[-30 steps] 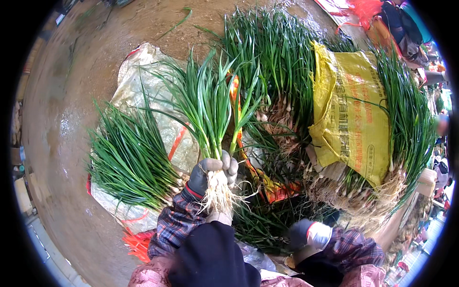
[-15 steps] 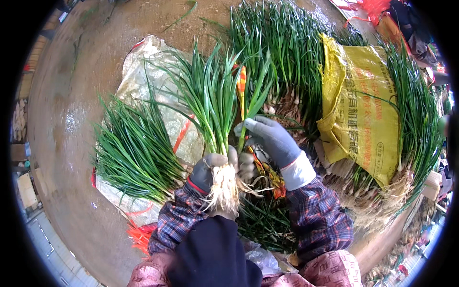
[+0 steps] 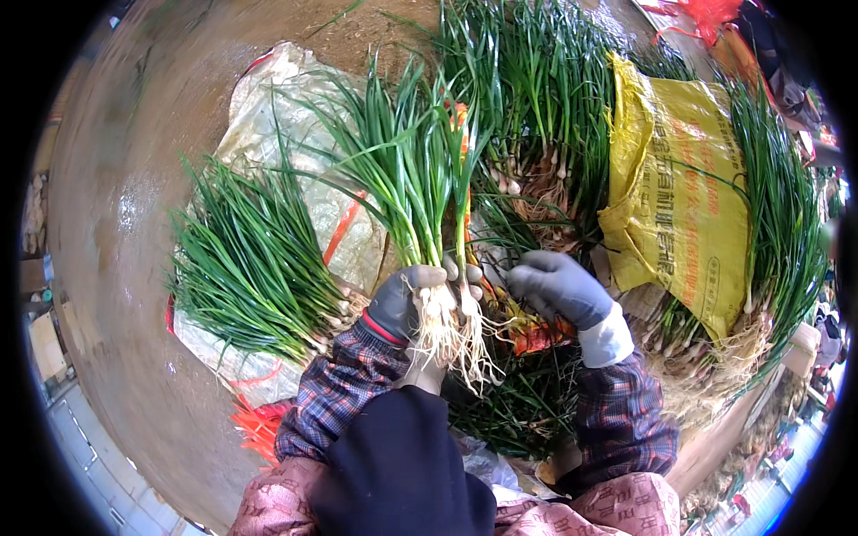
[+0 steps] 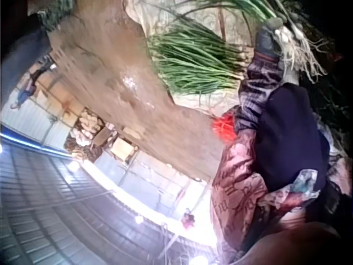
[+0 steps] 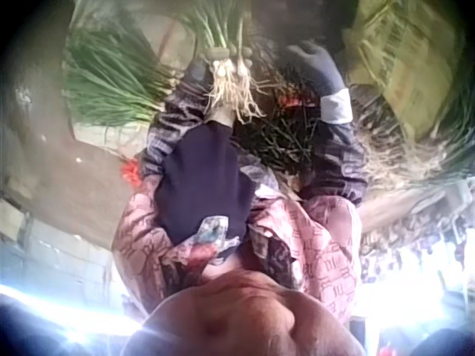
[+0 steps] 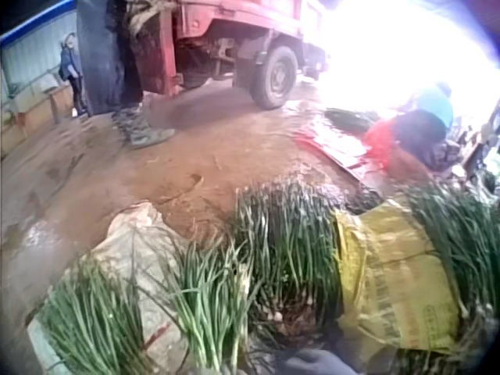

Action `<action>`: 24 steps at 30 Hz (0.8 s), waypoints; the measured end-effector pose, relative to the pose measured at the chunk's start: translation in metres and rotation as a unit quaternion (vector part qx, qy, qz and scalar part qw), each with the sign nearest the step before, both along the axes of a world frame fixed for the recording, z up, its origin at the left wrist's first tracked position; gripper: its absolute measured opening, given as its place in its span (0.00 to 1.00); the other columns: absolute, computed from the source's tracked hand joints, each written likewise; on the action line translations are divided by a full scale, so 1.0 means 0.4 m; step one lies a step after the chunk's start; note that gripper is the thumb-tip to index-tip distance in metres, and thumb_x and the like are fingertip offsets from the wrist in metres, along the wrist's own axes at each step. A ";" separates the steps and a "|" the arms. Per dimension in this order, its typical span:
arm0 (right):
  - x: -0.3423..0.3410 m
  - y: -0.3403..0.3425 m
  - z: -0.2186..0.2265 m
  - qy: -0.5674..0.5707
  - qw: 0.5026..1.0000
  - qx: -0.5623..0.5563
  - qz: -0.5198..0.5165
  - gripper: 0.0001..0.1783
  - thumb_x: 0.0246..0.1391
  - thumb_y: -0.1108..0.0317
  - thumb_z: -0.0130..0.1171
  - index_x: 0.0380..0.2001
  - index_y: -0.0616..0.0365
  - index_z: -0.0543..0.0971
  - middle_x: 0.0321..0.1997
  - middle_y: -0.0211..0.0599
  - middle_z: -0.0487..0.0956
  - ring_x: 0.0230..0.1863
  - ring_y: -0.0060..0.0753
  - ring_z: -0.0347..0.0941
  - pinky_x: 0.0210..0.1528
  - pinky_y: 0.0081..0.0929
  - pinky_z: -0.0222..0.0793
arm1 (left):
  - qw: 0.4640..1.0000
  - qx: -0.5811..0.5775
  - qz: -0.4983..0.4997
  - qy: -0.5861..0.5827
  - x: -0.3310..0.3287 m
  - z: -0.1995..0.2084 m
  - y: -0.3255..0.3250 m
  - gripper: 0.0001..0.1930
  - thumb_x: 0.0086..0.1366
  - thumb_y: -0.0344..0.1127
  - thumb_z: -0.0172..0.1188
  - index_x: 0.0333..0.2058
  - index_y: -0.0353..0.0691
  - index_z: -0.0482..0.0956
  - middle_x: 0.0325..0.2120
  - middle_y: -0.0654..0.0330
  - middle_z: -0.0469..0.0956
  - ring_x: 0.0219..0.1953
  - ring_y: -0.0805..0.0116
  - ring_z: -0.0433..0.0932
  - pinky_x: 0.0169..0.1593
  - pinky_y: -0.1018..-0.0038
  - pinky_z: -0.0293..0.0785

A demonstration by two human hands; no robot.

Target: The person sorts through bunches of long green vegetables, likely chives or green onions, by picking them up, removing loose or yellowed leaves by hand, and rearranging them into organized piles on a plastic sheet.

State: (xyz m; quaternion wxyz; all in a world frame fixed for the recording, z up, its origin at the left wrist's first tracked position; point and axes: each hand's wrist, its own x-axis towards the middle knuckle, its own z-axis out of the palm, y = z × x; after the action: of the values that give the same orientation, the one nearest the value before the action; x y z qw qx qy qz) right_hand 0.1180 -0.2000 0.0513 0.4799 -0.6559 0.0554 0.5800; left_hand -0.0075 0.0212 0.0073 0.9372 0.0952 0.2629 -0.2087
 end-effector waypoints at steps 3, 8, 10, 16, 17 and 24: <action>-0.033 -0.095 -0.100 -0.609 0.731 -0.300 0.063 0.12 0.58 0.62 0.61 0.37 0.60 0.78 0.32 0.42 0.78 0.28 0.42 0.73 0.32 0.33 0.71 | 1.000 -0.019 -0.006 0.010 0.008 0.003 -0.010 0.14 0.55 0.33 0.59 0.41 0.38 0.78 0.44 0.47 0.80 0.44 0.51 0.81 0.46 0.53 0.81; -0.205 0.082 0.016 -0.612 0.790 0.026 -0.001 0.25 0.58 0.62 0.54 0.58 0.59 0.70 0.58 0.51 0.70 0.62 0.54 0.64 0.66 0.47 0.57 | 0.999 0.015 -0.020 -0.026 0.000 -0.024 -0.018 0.20 0.62 0.34 0.56 0.52 0.34 0.73 0.46 0.48 0.78 0.42 0.57 0.81 0.50 0.62 0.78; -0.211 0.147 0.000 -0.673 0.734 -0.050 0.083 0.25 0.58 0.61 0.54 0.58 0.58 0.70 0.62 0.50 0.68 0.63 0.56 0.63 0.67 0.49 0.56 | 0.996 -0.080 -0.006 0.043 0.004 -0.010 -0.020 0.21 0.62 0.35 0.60 0.53 0.32 0.73 0.41 0.53 0.80 0.41 0.63 0.81 0.47 0.73 0.80; -0.016 0.151 -0.032 -0.537 0.823 0.027 -0.184 0.13 0.59 0.60 0.57 0.38 0.59 0.81 0.36 0.42 0.79 0.38 0.37 0.78 0.44 0.36 0.72 | 0.962 -0.127 0.133 -0.201 0.035 0.023 0.079 0.29 0.62 0.30 0.60 0.61 0.29 0.62 0.32 0.59 0.79 0.41 0.64 0.79 0.61 0.61 0.70; 0.039 0.150 -0.062 -0.619 0.767 -0.138 -0.094 0.14 0.59 0.58 0.58 0.36 0.57 0.82 0.32 0.42 0.79 0.34 0.40 0.78 0.40 0.36 0.72 | 0.959 -0.144 0.166 -0.181 0.035 0.040 0.096 0.32 0.65 0.30 0.57 0.65 0.31 0.56 0.31 0.61 0.78 0.41 0.64 0.77 0.67 0.56 0.61; 0.156 0.093 -0.190 -0.479 0.851 -0.213 0.012 0.21 0.49 0.48 0.61 0.28 0.58 0.82 0.26 0.46 0.80 0.29 0.47 0.79 0.34 0.40 0.72 | 0.965 -0.146 0.133 -0.173 0.122 -0.003 0.061 0.22 0.68 0.28 0.48 0.60 0.32 0.64 0.30 0.58 0.76 0.47 0.55 0.77 0.65 0.56 0.65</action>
State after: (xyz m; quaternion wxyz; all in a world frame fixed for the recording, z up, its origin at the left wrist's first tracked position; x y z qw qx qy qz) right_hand 0.1802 -0.1630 -0.0245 0.2885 -0.9393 -0.0668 0.1735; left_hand 0.0414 0.0454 0.0062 0.9914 -0.0434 0.0739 -0.0990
